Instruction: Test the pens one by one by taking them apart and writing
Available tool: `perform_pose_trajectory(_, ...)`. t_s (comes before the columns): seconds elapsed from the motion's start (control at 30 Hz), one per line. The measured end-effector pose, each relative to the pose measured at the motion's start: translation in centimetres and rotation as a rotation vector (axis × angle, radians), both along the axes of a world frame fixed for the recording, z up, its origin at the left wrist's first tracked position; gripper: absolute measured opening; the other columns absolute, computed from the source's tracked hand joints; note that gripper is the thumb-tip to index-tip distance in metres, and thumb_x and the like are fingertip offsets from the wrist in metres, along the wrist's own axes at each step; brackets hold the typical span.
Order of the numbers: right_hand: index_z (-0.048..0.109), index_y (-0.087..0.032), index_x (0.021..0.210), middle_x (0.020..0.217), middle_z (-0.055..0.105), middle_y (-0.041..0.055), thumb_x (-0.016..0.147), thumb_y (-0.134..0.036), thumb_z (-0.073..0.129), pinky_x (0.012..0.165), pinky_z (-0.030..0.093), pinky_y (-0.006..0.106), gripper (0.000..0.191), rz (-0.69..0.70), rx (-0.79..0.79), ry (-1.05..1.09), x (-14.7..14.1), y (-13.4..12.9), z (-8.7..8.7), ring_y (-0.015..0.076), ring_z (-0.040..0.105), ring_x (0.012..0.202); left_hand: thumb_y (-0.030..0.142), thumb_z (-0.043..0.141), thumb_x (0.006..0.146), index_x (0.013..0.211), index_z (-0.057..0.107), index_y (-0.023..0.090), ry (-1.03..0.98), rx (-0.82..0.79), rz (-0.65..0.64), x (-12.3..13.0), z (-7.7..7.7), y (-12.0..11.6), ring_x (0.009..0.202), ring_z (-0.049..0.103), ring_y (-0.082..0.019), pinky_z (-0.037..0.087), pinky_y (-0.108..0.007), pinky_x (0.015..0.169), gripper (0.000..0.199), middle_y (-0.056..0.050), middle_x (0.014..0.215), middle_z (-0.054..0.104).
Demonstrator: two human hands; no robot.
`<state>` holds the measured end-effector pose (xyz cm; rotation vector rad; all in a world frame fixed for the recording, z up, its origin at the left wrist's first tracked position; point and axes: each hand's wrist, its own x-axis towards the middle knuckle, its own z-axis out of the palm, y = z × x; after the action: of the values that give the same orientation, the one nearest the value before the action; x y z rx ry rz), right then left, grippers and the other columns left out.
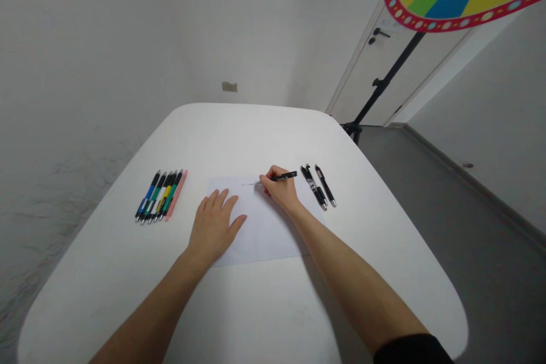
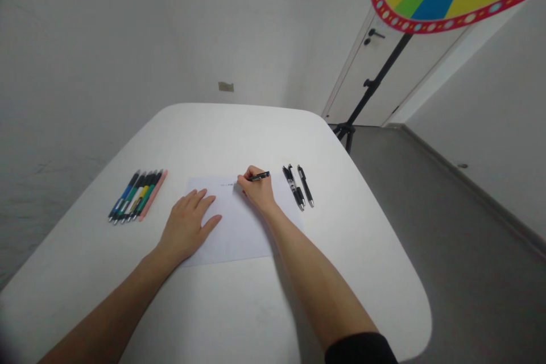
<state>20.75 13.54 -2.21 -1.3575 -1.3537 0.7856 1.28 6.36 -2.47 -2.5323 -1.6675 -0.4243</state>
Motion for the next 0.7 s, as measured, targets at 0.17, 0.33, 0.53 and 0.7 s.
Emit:
perform_pose_trajectory(0.17, 0.045, -0.023, 0.054, 0.042, 0.047, -0.0062, 0.069, -0.023, 0.059, 0.045, 0.032, 0.024, 0.021, 0.001, 0.004, -0.018, 0.03, 0.11, -0.21, 0.0112, 0.047, 0.041, 0.044, 0.051, 0.093, 0.128, 0.059, 0.015, 0.003, 0.001, 0.005, 0.05, 0.04, 0.02, 0.132, 0.047, -0.037, 0.038, -0.054, 0.109, 0.046, -0.017, 0.139, 0.055)
perform_pose_trajectory(0.33, 0.045, -0.023, 0.054, 0.042, 0.047, -0.0062, 0.069, -0.023, 0.059, 0.045, 0.032, 0.024, 0.021, -0.005, 0.007, -0.02, 0.04, 0.06, -0.11, 0.0112, 0.046, 0.041, 0.044, 0.051, 0.093, 0.128, 0.059, 0.016, -0.005, 0.002, 0.0, -0.01, 0.06, 0.07, 0.131, 0.047, -0.036, 0.039, -0.054, 0.109, 0.046, -0.017, 0.139, 0.056)
perform_pose_trajectory(0.53, 0.045, -0.022, 0.053, 0.042, 0.047, -0.0059, 0.069, -0.023, 0.059, 0.045, 0.032, 0.024, 0.021, -0.003, 0.014, -0.01, 0.03, 0.02, -0.07, 0.011, 0.045, 0.041, 0.043, 0.051, 0.093, 0.128, 0.058, 0.015, -0.017, 0.001, -0.002, 0.01, 0.1, 0.03, 0.131, 0.047, -0.036, 0.038, -0.055, 0.109, 0.046, -0.018, 0.139, 0.056)
perform_pose_trajectory(0.7, 0.045, -0.023, 0.053, 0.042, 0.046, -0.006, 0.068, -0.024, 0.058, 0.045, 0.032, 0.024, 0.021, -0.008, -0.003, -0.008, 0.02, -0.01, 0.01, 0.0111, 0.045, 0.041, 0.044, 0.051, 0.093, 0.128, 0.059, 0.016, -0.019, -0.005, 0.005, 0.07, 0.08, 0.02, 0.132, 0.047, -0.036, 0.038, -0.054, 0.109, 0.045, -0.017, 0.139, 0.056)
